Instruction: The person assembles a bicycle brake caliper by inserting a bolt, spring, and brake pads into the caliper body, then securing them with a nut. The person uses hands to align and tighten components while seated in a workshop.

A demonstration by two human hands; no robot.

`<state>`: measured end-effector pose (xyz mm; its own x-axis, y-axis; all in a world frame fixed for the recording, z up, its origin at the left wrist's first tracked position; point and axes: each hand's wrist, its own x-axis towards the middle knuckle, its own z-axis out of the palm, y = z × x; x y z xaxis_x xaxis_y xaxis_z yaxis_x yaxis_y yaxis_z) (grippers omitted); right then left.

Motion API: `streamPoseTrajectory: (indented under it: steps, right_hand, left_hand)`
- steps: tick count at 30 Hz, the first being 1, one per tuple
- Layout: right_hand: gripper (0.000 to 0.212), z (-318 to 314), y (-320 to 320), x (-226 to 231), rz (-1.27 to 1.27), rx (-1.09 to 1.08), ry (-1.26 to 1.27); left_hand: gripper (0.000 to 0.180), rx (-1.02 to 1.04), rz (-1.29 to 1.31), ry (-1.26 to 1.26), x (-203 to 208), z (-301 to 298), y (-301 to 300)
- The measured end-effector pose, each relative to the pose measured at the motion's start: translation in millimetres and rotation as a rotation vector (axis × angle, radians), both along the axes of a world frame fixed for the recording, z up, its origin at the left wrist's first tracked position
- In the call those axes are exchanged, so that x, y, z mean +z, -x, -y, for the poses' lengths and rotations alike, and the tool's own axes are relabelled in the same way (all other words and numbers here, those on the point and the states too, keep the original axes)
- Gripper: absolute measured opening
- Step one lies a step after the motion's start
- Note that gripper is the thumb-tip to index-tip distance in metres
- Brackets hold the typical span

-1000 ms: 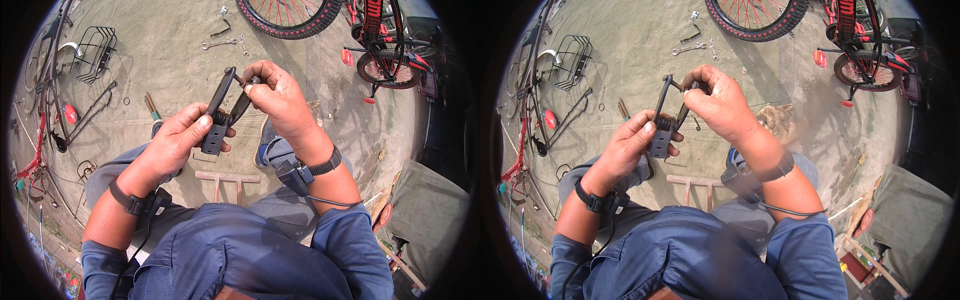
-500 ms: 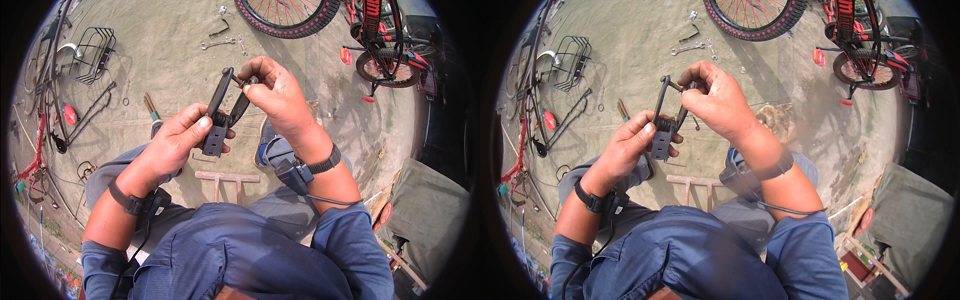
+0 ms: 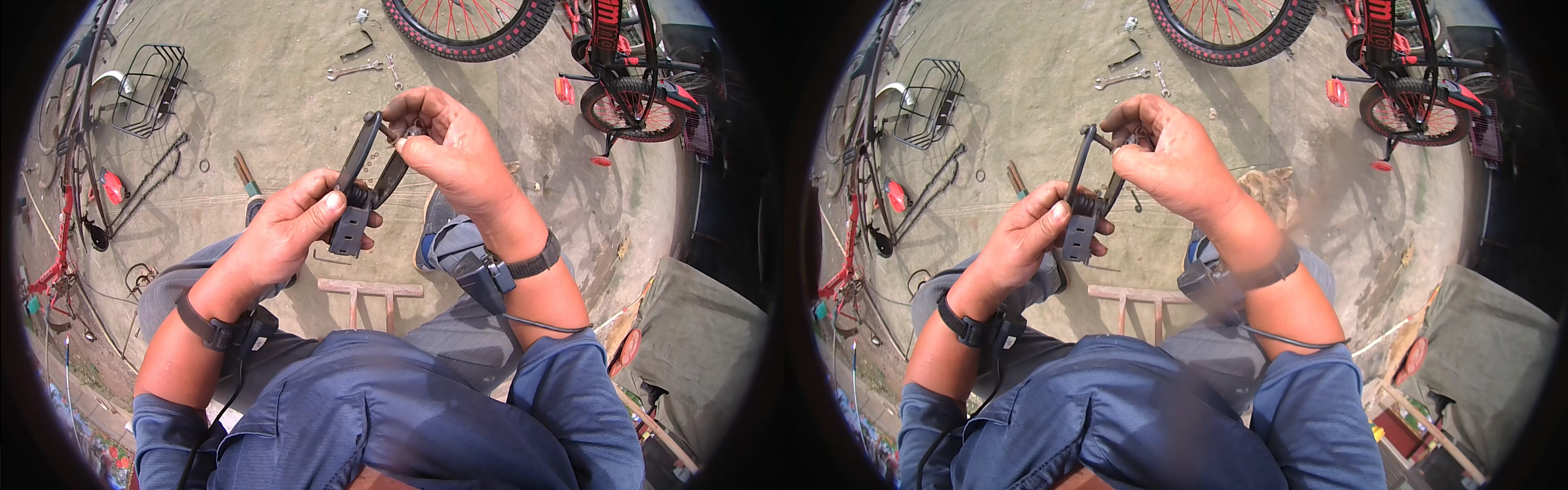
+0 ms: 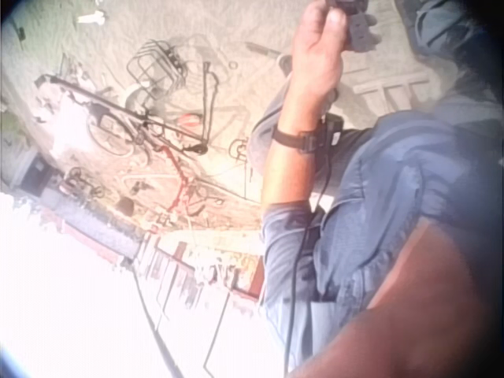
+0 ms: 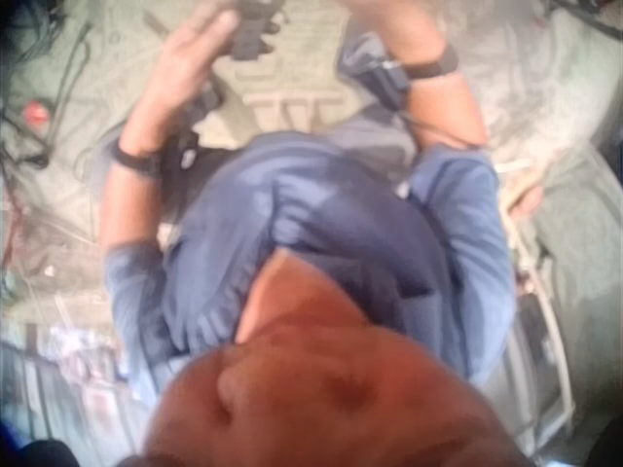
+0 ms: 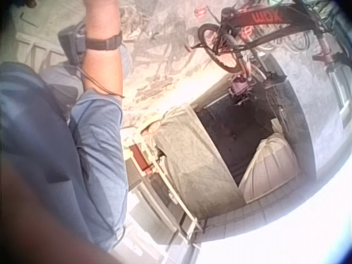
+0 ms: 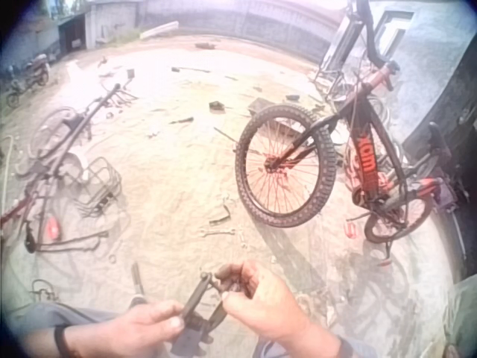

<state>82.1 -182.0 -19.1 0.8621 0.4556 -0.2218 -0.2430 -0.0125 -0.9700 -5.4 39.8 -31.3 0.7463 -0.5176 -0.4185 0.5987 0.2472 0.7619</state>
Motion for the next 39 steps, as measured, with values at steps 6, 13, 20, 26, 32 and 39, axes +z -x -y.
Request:
streamPoseTrajectory:
  steps: [6,13,20,26,32,39]
  right_hand:
    - [0.037,1.5,-1.3,6.0,-0.082,0.008,-0.021]
    - [0.032,-0.9,1.1,12.4,-0.15,-0.049,-0.047]
    - [0.025,1.2,-0.9,16.2,-0.122,-0.005,0.008]
    - [0.022,-0.6,2.2,11.1,-0.099,-0.005,0.001]
    - [0.02,-10.5,11.0,3.8,0.022,0.033,0.045]
    - [0.018,-16.0,19.1,16.2,0.062,0.058,0.118]
  left_hand:
    - [0.042,0.011,0.002,0.022,-1.3,1.1,0.8]
    - [0.043,-0.005,0.001,0.023,-2.8,0.8,0.9]
    - [0.043,0.02,-0.027,0.023,1.0,1.4,0.6]
    - [0.055,0.062,-0.006,-0.07,-1.5,1.3,0.6]
    - [0.081,0.045,-0.144,-0.064,-12.8,-1.7,-4.2]
    - [0.094,0.033,-0.222,-0.011,-8.9,-0.7,-4.8]
